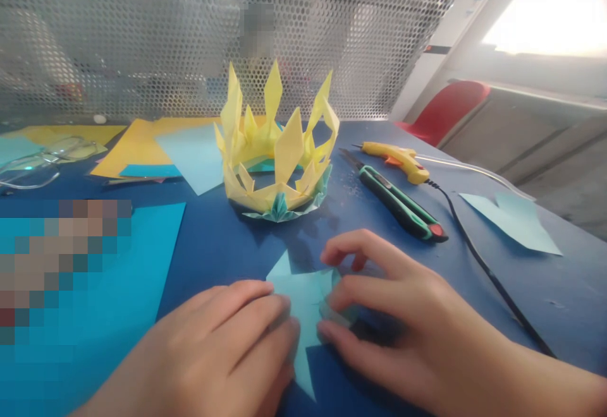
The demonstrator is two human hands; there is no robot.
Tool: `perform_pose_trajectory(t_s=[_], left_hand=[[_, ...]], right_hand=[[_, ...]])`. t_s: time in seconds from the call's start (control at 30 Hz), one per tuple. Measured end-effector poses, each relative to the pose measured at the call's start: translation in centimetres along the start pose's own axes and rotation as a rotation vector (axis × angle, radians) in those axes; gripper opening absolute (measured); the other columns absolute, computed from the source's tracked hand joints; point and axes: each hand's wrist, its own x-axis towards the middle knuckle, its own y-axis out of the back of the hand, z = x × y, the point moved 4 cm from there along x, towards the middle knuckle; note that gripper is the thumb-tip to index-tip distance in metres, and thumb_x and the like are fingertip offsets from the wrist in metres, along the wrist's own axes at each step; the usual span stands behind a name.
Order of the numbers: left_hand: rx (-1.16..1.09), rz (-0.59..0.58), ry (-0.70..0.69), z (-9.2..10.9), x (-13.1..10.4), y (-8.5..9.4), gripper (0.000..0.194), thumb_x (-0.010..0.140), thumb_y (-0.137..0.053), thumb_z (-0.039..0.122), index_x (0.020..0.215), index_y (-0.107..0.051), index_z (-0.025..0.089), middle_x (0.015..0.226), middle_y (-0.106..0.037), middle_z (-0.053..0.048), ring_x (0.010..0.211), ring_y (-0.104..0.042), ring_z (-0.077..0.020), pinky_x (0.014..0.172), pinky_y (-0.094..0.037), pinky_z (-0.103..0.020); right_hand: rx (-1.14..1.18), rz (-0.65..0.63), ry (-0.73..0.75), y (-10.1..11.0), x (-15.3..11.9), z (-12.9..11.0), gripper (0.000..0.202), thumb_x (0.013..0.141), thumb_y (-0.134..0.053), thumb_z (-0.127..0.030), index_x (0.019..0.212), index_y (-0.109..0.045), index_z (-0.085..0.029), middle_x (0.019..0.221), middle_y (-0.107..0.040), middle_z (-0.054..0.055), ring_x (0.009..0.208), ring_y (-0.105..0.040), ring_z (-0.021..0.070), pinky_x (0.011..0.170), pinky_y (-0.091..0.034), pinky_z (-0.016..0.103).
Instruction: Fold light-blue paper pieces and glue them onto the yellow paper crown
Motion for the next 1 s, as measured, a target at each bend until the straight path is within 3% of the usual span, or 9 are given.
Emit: perform_pose_trajectory(t_s=[0.07, 0.17, 0.27, 0.37, 0.57, 0.73, 0.87, 0.93, 1.0], left_hand=[[0.013, -0.003, -0.004, 0.1, 0.0, -0.2, 0.021, 0.1, -0.045, 0.022, 0.109, -0.064, 0.022, 0.108, -0.076, 0.002, 0.099, -0.071, -0.0176, 0.087, -0.056, -0.027], [-0.014, 0.046, 0.019, 0.2, -0.3, -0.5, 0.022, 0.1, -0.044, 0.022, 0.111, -0.064, 0.021, 0.113, -0.075, 0.001, 0.107, -0.068, -0.0155, 0.103, -0.046, -0.026], [-0.049, 0.096, 0.036, 0.2, -0.5, -0.8, 0.023, 0.1, -0.044, 0.022, 0.111, -0.064, 0.021, 0.118, -0.073, 0.003, 0.118, -0.062, -0.0119, 0.116, -0.029, -0.023], [-0.061, 0.059, 0.041, 0.2, -0.5, -1.1, 0.024, 0.1, -0.043, 0.022, 0.113, -0.063, 0.021, 0.122, -0.072, 0.002, 0.12, -0.061, -0.0118, 0.117, -0.027, -0.024], [-0.013, 0.026, 0.038, 0.2, -0.6, -1.2, 0.027, 0.103, -0.035, 0.025, 0.116, -0.059, 0.021, 0.122, -0.071, 0.0, 0.118, -0.062, -0.0109, 0.116, -0.023, -0.021], [0.005, 0.045, 0.017, 0.6, -0.8, -1.4, 0.028, 0.104, -0.037, 0.03, 0.119, -0.058, 0.02, 0.12, -0.072, 0.0, 0.117, -0.062, -0.0131, 0.118, -0.02, -0.025], [0.02, 0.102, 0.11, 1.1, -1.0, -1.9, 0.033, 0.105, -0.03, 0.021, 0.113, -0.061, 0.029, 0.115, -0.071, 0.005, 0.124, -0.056, -0.0144, 0.119, -0.018, -0.032], [0.027, 0.116, 0.135, 1.2, -1.0, -2.1, 0.035, 0.105, -0.028, 0.022, 0.112, -0.061, 0.032, 0.115, -0.069, 0.006, 0.128, -0.051, -0.0146, 0.118, -0.017, -0.031], [0.038, 0.111, 0.119, 1.3, -0.9, -2.0, 0.034, 0.105, -0.03, 0.024, 0.111, -0.061, 0.033, 0.113, -0.07, 0.007, 0.121, -0.056, -0.014, 0.117, -0.018, -0.028]], right_hand=[[0.015, 0.004, -0.019, 0.0, 0.1, 0.2, 0.01, 0.08, -0.062, -0.017, 0.072, -0.062, -0.023, 0.106, -0.056, 0.002, 0.08, -0.06, 0.0109, 0.076, -0.051, 0.025], [0.017, 0.024, -0.037, 0.0, 0.2, 0.4, 0.01, 0.079, -0.061, -0.016, 0.072, -0.062, -0.022, 0.105, -0.056, 0.003, 0.08, -0.062, 0.0105, 0.076, -0.053, 0.024], [-0.045, 0.019, -0.079, 0.0, 0.2, 0.7, 0.002, 0.077, -0.066, -0.022, 0.076, -0.065, -0.022, 0.104, -0.059, 0.005, 0.084, -0.064, 0.0151, 0.078, -0.055, 0.029], [-0.079, -0.011, -0.094, -0.1, 0.1, 0.8, 0.003, 0.077, -0.069, -0.026, 0.08, -0.069, -0.024, 0.107, -0.062, 0.007, 0.09, -0.066, 0.0194, 0.083, -0.056, 0.035], [-0.004, 0.001, -0.006, 0.4, -0.2, 0.3, 0.019, 0.082, -0.062, -0.016, 0.082, -0.074, -0.031, 0.113, -0.064, 0.002, 0.096, -0.065, 0.0146, 0.087, -0.054, 0.026], [-0.09, -0.005, 0.149, 1.1, -0.1, -0.3, 0.02, 0.088, -0.059, -0.02, 0.092, -0.072, -0.034, 0.12, -0.062, 0.001, 0.105, -0.061, 0.018, 0.097, -0.049, 0.032], [-0.238, 0.032, 0.247, 1.7, 0.1, -0.6, 0.018, 0.088, -0.059, -0.017, 0.087, -0.07, -0.032, 0.096, -0.068, -0.001, 0.085, -0.062, 0.0168, 0.084, -0.049, 0.03], [-0.259, -0.03, 0.265, 1.7, 0.2, -0.5, 0.018, 0.091, -0.056, -0.017, 0.091, -0.067, -0.032, 0.089, -0.07, -0.004, 0.078, -0.062, 0.0154, 0.077, -0.047, 0.03], [-0.244, -0.12, 0.272, 1.5, 0.2, -0.4, 0.02, 0.092, -0.053, -0.015, 0.097, -0.065, -0.031, 0.089, -0.071, -0.005, 0.077, -0.062, 0.0146, 0.073, -0.047, 0.03]])
